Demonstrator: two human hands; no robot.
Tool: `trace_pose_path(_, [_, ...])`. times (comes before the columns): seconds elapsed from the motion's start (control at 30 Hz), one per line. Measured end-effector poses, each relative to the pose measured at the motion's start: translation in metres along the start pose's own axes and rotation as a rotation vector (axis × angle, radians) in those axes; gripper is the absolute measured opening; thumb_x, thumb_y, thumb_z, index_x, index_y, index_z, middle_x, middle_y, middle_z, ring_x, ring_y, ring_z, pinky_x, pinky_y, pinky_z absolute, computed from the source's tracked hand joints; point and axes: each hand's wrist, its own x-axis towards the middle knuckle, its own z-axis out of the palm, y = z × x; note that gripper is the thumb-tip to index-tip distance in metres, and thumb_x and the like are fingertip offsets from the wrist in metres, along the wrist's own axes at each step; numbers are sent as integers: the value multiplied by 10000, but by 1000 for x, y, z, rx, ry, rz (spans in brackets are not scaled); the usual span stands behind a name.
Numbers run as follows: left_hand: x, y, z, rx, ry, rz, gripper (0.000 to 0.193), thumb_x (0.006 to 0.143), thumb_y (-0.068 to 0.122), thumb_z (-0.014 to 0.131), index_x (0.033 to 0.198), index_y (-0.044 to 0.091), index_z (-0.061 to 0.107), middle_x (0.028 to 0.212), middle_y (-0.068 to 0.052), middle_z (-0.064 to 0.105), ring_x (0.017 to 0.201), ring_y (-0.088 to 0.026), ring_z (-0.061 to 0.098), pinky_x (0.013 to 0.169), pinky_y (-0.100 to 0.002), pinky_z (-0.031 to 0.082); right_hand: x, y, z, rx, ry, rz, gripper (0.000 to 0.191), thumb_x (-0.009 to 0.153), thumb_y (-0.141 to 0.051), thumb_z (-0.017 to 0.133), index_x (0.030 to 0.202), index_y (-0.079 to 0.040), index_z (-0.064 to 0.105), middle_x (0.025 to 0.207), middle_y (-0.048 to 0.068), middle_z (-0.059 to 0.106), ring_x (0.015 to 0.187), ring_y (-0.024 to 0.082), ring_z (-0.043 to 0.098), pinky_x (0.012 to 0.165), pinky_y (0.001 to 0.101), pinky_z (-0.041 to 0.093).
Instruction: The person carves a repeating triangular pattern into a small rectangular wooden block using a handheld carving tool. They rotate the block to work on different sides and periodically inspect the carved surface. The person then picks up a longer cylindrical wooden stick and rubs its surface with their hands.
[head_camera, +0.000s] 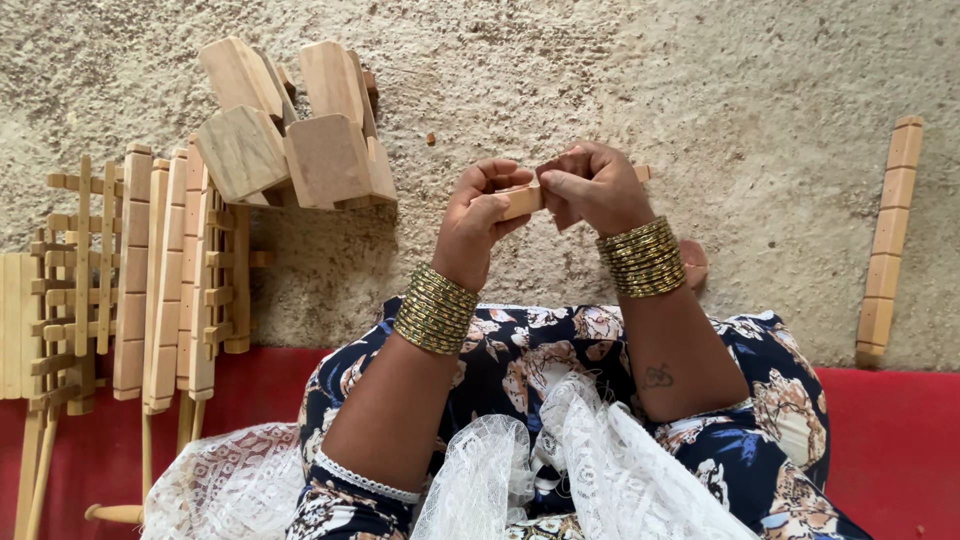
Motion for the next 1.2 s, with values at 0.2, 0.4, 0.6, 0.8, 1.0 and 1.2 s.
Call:
trace_pose_path(0.2, [7,-4,-5,-101,151,-3,332,906,93,470,1227,17,503,1221,-193,637,1131,-296,660,984,-444,608,-1,-10,-3,-248,-221,196,229,923,-59,668,699,-79,624,645,76,676,518,131,673,458,280,596])
trace_pose_path(0.4, [-2,3,-4,-128,207,-43,373,1052,339,392,1266,59,515,1271,-136,631,1110,-240,659,893,-375,616,-16,-5,0,-290,66,93,146,936,-84,656,792,-69,640,714,71,701,583,125,682,510,298,614])
trace_pose_path(0.6, [-12,11,-6,-137,229,-136,466,1047,402,388,1220,32,613,1186,-196,651,1013,-248,688,848,-348,633,-21,9,26,-313,288,-205,168,956,-72,721,830,-33,618,798,88,724,669,107,695,573,278,612])
trace_pose_path(0.8, [-15,13,-10,-97,220,-101,504,1059,428,386,1196,7,626,1160,-204,676,1036,-238,702,856,-313,635,-19,13,37,-245,248,38,54,919,-90,689,879,-76,656,752,68,687,622,107,676,545,258,616])
trace_pose_path(1.0, [-8,16,-10,-32,206,-124,337,1003,262,462,1206,34,605,1168,-150,690,989,-217,688,806,-339,624,-40,17,26,-191,-39,81,274,984,-130,685,765,-83,527,691,80,622,574,140,627,514,279,593])
trace_pose_path(1.2, [-5,8,-5,59,167,-96,314,979,165,443,1199,7,601,1174,-156,684,1010,-218,683,854,-357,625,-51,12,19,-86,120,9,299,958,-118,661,694,-67,532,740,79,694,601,137,694,535,303,646])
